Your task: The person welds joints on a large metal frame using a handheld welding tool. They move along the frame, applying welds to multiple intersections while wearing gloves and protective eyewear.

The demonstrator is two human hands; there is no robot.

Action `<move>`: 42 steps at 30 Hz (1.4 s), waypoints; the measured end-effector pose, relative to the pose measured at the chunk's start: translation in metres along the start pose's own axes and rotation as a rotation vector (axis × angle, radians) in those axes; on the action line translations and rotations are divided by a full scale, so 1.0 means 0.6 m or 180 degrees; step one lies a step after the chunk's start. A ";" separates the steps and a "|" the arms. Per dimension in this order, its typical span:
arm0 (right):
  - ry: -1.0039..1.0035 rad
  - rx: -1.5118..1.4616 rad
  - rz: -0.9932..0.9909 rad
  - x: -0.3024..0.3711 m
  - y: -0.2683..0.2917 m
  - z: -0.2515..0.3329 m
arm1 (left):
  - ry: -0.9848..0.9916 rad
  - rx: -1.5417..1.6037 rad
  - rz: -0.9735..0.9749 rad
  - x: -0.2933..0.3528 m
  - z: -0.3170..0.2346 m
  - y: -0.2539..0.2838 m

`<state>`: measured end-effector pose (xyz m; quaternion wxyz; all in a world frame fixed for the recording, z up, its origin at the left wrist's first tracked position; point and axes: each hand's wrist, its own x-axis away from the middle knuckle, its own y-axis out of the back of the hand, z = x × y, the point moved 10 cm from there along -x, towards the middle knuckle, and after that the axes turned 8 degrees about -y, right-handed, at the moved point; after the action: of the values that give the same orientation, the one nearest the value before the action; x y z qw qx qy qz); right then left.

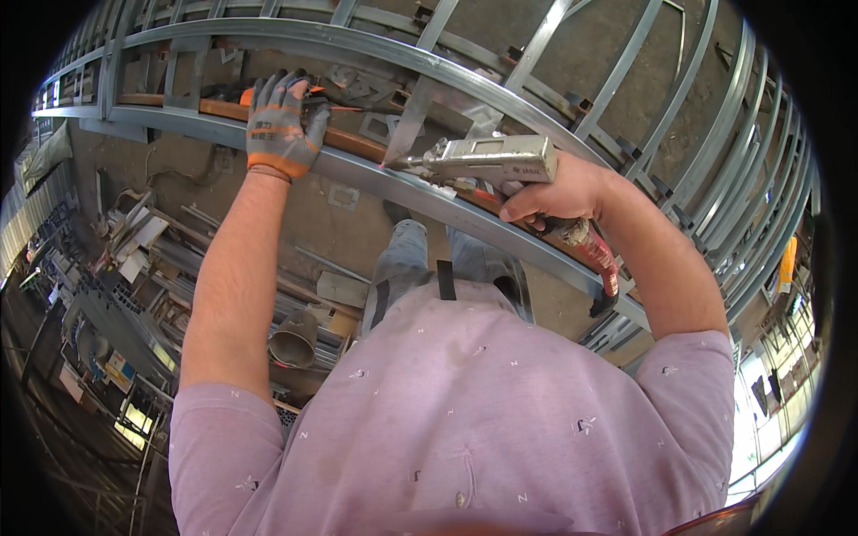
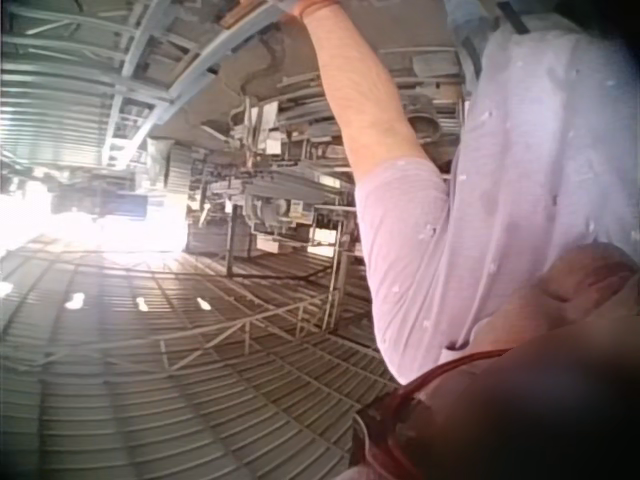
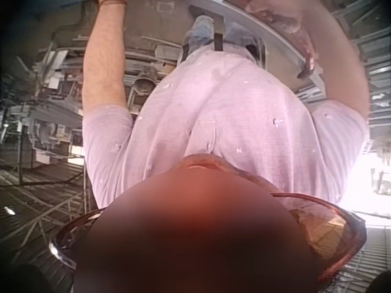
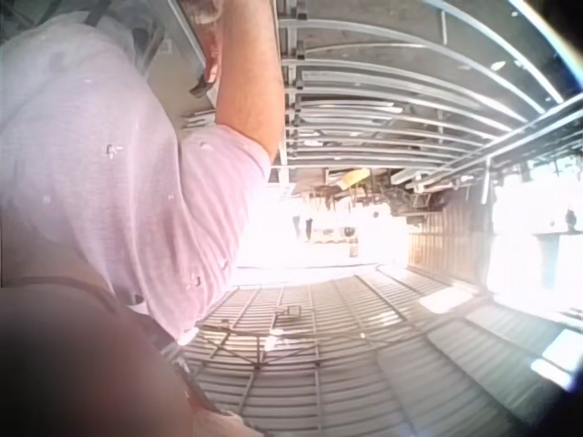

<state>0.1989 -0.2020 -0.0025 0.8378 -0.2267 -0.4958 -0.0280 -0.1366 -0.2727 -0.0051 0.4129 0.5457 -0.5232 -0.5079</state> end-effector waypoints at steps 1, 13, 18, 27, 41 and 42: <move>-0.0035 -0.0017 0.0014 -0.001 0.000 -0.003 | -0.0004 -0.0009 -0.0003 0.000 0.000 0.001; -0.0080 -0.0011 -0.0024 0.007 -0.005 0.002 | -0.0037 0.0125 -0.0069 -0.002 -0.006 0.008; -0.0150 0.0069 -0.0087 0.011 -0.005 0.001 | 0.0002 0.0108 -0.0088 -0.003 -0.006 0.007; -0.0083 0.0178 -0.0059 0.012 -0.006 0.003 | -0.0057 0.0103 -0.0136 -0.003 -0.004 0.008; -0.0148 0.0207 -0.0041 0.017 -0.004 -0.008 | 0.0091 0.0137 -0.0052 0.004 0.006 -0.003; -0.0146 0.0214 -0.0046 0.017 -0.004 -0.009 | 0.0088 0.0132 -0.0058 0.004 0.006 -0.002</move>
<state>0.2079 -0.2047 0.0046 0.8331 -0.1954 -0.5172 -0.0122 -0.1398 -0.2745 -0.0072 0.4041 0.5659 -0.5229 -0.4931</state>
